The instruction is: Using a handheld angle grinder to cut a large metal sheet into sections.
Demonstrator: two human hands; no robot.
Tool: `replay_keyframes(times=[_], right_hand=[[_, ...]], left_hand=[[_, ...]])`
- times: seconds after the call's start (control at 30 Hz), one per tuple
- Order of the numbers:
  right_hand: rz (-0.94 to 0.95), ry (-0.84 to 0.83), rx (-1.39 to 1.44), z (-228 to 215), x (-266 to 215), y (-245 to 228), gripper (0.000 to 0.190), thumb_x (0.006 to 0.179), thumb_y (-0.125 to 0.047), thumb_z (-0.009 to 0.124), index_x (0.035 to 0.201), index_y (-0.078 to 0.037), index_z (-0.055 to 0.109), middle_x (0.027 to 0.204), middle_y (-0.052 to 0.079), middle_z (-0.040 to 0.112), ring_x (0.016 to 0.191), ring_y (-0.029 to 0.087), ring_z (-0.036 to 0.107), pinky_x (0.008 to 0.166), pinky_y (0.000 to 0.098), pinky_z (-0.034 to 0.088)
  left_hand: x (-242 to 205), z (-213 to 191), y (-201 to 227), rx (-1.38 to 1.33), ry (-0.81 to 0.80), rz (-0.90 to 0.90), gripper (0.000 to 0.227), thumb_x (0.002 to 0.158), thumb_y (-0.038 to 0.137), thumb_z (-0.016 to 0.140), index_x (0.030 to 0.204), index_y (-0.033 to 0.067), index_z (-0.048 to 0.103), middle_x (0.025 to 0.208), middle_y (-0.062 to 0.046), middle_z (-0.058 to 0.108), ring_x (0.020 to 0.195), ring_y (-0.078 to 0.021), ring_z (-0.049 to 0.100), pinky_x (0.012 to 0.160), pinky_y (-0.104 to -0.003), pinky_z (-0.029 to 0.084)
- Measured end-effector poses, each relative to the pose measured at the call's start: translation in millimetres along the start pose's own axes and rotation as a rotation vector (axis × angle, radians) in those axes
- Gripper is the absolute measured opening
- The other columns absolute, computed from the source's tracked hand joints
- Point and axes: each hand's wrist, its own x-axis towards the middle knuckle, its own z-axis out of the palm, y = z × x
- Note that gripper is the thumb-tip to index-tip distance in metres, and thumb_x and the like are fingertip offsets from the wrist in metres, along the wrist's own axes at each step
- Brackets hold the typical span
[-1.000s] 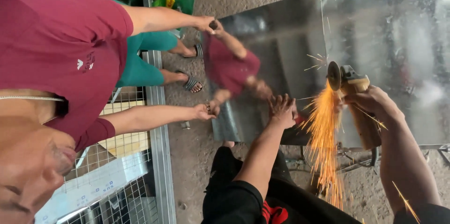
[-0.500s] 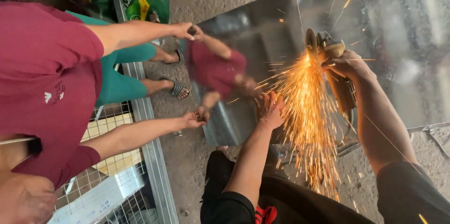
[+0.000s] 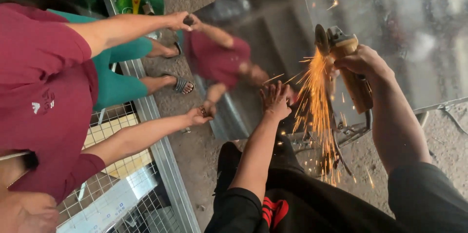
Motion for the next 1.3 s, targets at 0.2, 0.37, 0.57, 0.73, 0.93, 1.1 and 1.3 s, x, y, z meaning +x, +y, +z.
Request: replay_keyframes(times=[0.2,0.37,0.57,0.73,0.93,1.1,1.3], right_hand=[[0.007,-0.046,-0.097,6.8,-8.2,27.7,0.052,0.072,-0.036,0.076,0.111,-0.003,0.066,0.1,0.023,0.069,0.085,0.039,0.065,0.07,0.0492,0.05],[0.064,-0.032,-0.066,2.1,-12.2,6.0,0.056,0.074,-0.034,0.076,0.122,-0.008,0.062,0.112,0.022,0.068,0.095,0.038,0.065,0.076,0.0504,0.052],[-0.098,0.051,-0.031,3.0,40.5,1.1,0.059,0.076,-0.036,0.079,0.125,-0.009,0.064,0.115,0.022,0.068,0.099,0.039,0.066,0.078,0.0514,0.055],[-0.052,0.117,-0.073,-2.4,59.6,-26.2,0.071,0.063,-0.042,0.082,0.122,-0.003,0.07,0.114,0.026,0.07,0.108,0.043,0.067,0.088,0.0571,0.053],[-0.098,0.092,-0.072,-8.9,68.6,-31.5,0.069,0.063,-0.041,0.083,0.117,-0.001,0.072,0.112,0.029,0.07,0.109,0.045,0.066,0.087,0.0575,0.052],[-0.074,0.072,-0.052,-3.4,61.4,-16.2,0.065,0.067,-0.042,0.08,0.116,-0.002,0.073,0.113,0.028,0.071,0.111,0.043,0.067,0.089,0.0549,0.052],[-0.117,0.082,-0.007,-5.2,70.9,-30.7,0.069,0.062,-0.044,0.084,0.116,-0.003,0.072,0.11,0.028,0.071,0.108,0.043,0.067,0.088,0.0559,0.052]], left_hand=[[-1.6,-7.2,-0.8,0.026,-0.018,0.012,0.092,0.08,0.043,0.075,0.157,0.0251,0.028,0.169,-0.009,0.017,0.151,-0.0384,0.02,0.118,-0.073,0.015],[-1.7,-9.6,1.6,0.019,-0.097,0.004,0.1,0.082,0.043,0.074,0.161,0.0242,0.017,0.172,-0.012,0.005,0.155,-0.0405,0.012,0.12,-0.073,0.008],[-4.3,-7.9,0.8,0.002,-0.079,-0.003,0.092,0.08,0.035,0.075,0.156,0.0232,0.024,0.172,-0.008,0.009,0.153,-0.0359,0.016,0.119,-0.072,0.01],[-10.4,-14.3,2.0,0.018,-0.113,-0.039,0.092,0.083,0.036,0.065,0.164,0.0293,0.022,0.174,-0.007,0.013,0.157,-0.0313,0.018,0.122,-0.073,0.007],[-8.4,-14.1,2.2,0.059,-0.072,-0.042,0.088,0.085,0.035,0.066,0.163,0.0315,0.026,0.174,-0.003,0.012,0.158,-0.028,0.013,0.123,-0.071,0.011],[-7.9,-6.6,-1.6,0.026,-0.098,-0.04,0.092,0.082,0.033,0.067,0.163,0.0305,0.024,0.174,-0.005,0.013,0.156,-0.0306,0.019,0.123,-0.073,0.01],[-8.1,1.0,0.0,-0.005,-0.058,-0.054,0.092,0.081,0.03,0.07,0.163,0.0289,0.028,0.174,-0.006,0.013,0.156,-0.0305,0.018,0.122,-0.072,0.011]])
